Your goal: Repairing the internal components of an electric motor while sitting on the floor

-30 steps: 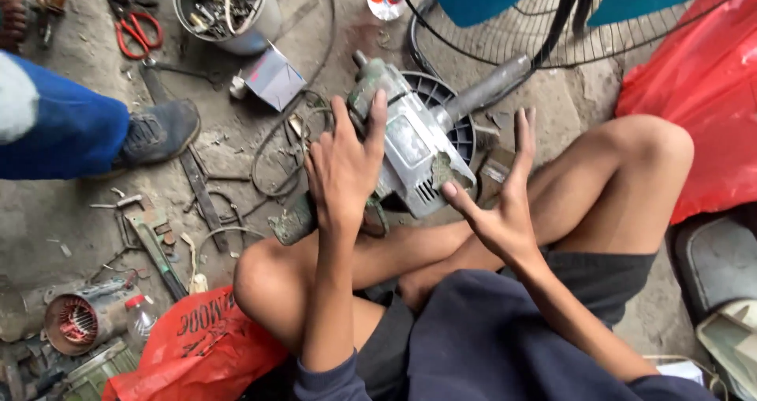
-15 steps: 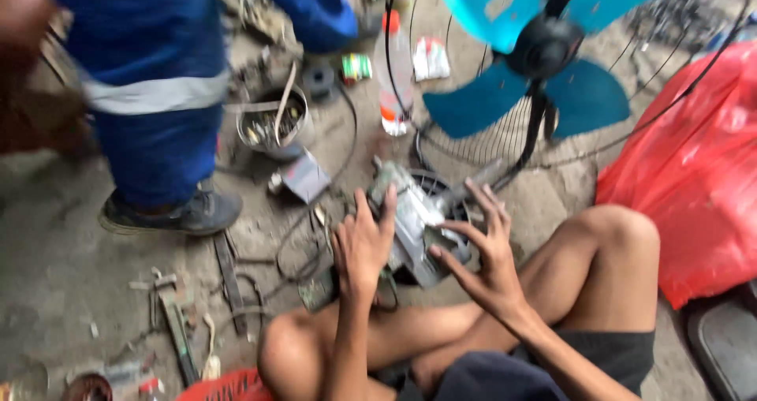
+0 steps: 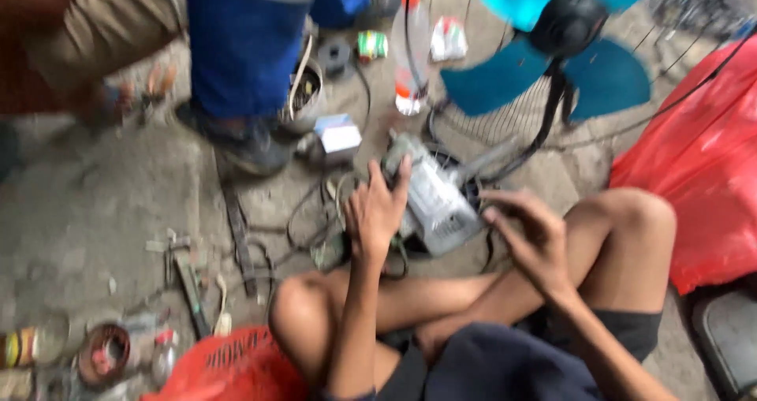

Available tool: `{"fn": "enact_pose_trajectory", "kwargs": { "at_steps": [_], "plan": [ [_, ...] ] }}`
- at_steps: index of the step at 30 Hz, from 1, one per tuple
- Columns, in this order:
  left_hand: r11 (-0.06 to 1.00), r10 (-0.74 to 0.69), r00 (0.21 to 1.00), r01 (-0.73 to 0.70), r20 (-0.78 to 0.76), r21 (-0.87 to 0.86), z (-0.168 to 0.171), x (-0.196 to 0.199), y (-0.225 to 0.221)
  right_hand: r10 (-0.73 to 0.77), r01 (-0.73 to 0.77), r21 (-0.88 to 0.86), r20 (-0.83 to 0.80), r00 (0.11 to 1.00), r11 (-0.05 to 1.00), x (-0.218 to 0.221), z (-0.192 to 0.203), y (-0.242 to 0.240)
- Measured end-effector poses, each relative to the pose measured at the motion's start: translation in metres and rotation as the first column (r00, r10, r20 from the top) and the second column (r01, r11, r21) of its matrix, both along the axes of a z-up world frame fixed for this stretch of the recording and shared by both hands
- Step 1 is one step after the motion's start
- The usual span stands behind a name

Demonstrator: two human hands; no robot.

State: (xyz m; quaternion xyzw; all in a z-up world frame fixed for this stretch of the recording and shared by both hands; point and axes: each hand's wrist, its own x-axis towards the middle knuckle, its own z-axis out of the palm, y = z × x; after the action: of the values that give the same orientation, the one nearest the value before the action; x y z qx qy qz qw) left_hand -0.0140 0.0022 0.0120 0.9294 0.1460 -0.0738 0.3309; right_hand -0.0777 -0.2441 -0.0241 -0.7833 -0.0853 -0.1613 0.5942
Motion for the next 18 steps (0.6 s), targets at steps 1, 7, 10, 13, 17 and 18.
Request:
{"fn": "enact_pose_trajectory", "kwargs": {
  "at_steps": [1, 7, 10, 13, 17, 18],
  "plan": [
    [1.000, 0.020, 0.999, -0.020, -0.030, 0.005, -0.002, -0.003, 0.000, 0.020, -0.020, 0.005, -0.030, 0.999, 1.000, -0.004, -0.008, -0.003],
    [0.998, 0.016, 0.999, -0.014, -0.031, 0.058, 0.009, -0.002, 0.002, 0.014, 0.031, 0.222, -0.195, 0.981, 0.975, 0.000, -0.021, -0.003],
    [1.000, 0.017, 0.995, -0.018, -0.099, -0.009, -0.001, -0.002, -0.002, -0.020, 0.072, 0.201, -0.250, 0.968, 0.977, -0.003, -0.031, -0.013],
    [0.982, 0.066, 0.995, -0.077, 0.069, 0.173, -0.031, 0.004, -0.006, 0.034, 0.044, 0.216, -0.344, 0.938, 0.975, 0.001, -0.028, -0.021],
    [0.977, 0.009, 0.994, -0.032, 0.109, 0.211, -0.025, 0.000, -0.001, -0.004, 0.081, 0.213, -0.342, 0.940, 0.974, 0.002, -0.032, -0.023],
    [0.977, -0.017, 0.992, -0.011, 0.128, 0.215, -0.019, 0.003, 0.000, -0.004, 0.084, 0.221, -0.339, 0.941, 0.972, 0.004, -0.030, -0.023]
  ]
}}
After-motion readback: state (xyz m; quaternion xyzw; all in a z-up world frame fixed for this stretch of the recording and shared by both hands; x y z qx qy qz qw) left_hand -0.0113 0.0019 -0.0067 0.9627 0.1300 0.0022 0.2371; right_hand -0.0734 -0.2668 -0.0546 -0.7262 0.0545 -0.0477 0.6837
